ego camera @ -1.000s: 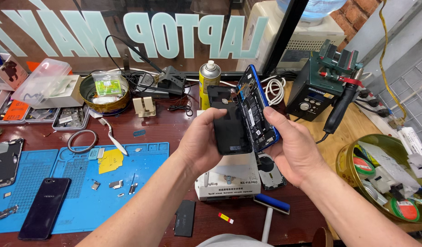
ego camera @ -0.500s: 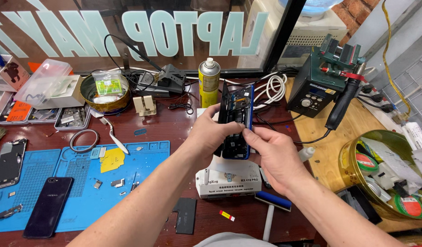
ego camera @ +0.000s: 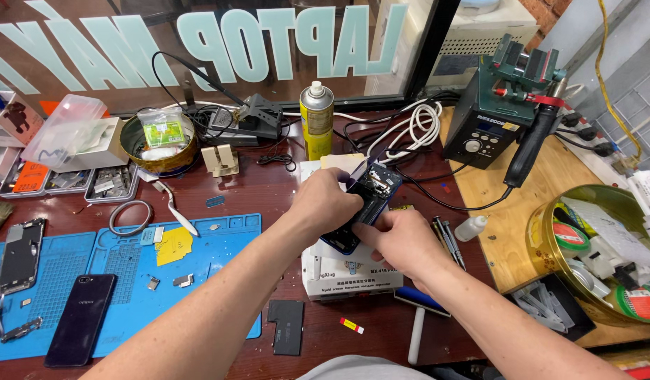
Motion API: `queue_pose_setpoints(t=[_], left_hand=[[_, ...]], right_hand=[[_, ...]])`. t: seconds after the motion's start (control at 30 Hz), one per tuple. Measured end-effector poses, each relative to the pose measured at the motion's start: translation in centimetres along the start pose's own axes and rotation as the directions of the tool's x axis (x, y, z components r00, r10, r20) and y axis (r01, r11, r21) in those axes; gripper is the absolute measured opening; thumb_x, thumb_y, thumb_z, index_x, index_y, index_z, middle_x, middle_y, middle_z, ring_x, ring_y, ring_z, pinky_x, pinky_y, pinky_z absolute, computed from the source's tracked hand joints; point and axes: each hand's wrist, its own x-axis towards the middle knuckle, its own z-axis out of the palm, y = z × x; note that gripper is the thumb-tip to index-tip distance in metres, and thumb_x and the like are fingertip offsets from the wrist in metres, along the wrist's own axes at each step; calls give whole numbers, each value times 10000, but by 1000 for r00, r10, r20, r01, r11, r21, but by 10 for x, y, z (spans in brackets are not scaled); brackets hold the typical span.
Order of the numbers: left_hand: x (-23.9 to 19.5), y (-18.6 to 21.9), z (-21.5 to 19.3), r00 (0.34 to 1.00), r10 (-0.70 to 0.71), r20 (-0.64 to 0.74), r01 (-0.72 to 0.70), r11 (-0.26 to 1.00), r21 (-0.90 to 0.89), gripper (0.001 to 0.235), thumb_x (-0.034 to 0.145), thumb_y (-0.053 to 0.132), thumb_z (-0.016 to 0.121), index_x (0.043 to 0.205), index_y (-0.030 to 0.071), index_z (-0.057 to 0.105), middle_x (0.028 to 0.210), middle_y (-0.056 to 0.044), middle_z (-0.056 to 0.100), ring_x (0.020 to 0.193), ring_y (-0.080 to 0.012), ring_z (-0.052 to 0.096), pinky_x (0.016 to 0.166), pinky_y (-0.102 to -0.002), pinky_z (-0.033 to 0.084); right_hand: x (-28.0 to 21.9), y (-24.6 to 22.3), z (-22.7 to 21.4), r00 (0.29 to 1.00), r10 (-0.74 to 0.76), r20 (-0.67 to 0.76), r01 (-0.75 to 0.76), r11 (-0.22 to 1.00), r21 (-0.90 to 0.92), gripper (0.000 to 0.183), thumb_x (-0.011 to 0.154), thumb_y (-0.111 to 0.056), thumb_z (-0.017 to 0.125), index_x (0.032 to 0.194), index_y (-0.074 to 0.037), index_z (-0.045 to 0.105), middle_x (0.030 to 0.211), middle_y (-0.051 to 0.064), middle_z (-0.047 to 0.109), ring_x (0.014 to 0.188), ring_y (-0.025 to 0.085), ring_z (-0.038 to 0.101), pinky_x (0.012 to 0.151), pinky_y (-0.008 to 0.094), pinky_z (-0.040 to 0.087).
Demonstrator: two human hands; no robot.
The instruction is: The person disassembles a smartphone, removes the back cover and battery, and uses a screwdriver to unscrew and remove a small internal component. The device remains open on the workbench at the end.
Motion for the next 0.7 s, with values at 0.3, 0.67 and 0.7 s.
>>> queue_pose_setpoints(t=[0.3,0.67,0.7], left_hand=[[-1,-6,1,998,-65,7,65,993,-95,536,715,160,676,1247,124,730,979,-180,779,896,-262,777,812,-380,609],[10,-17,-4,988,-124,97,150,924,-352,461,731,95,686,1187,54,742,966,-126,783,821,-194,749,717,-338,597],[12,-19,-5,984,-131,122,169,906,-389,429,738,85,679,1156,37,763,960,-129,784,816,-206,748,706,-345,596]], right_hand=[[18,1,-4,998,38,55,-29,988,-152,367,844,-389,801,858,-22,792,721,93,694,588,148,617,533,328,485],[19,-8,-3,997,-74,9,70,879,-473,394,787,-446,806,798,-52,795,712,83,754,673,179,725,688,363,562],[19,-9,-3,997,-83,8,77,883,-462,373,773,-434,810,790,-62,803,698,70,750,665,169,720,686,357,559]])
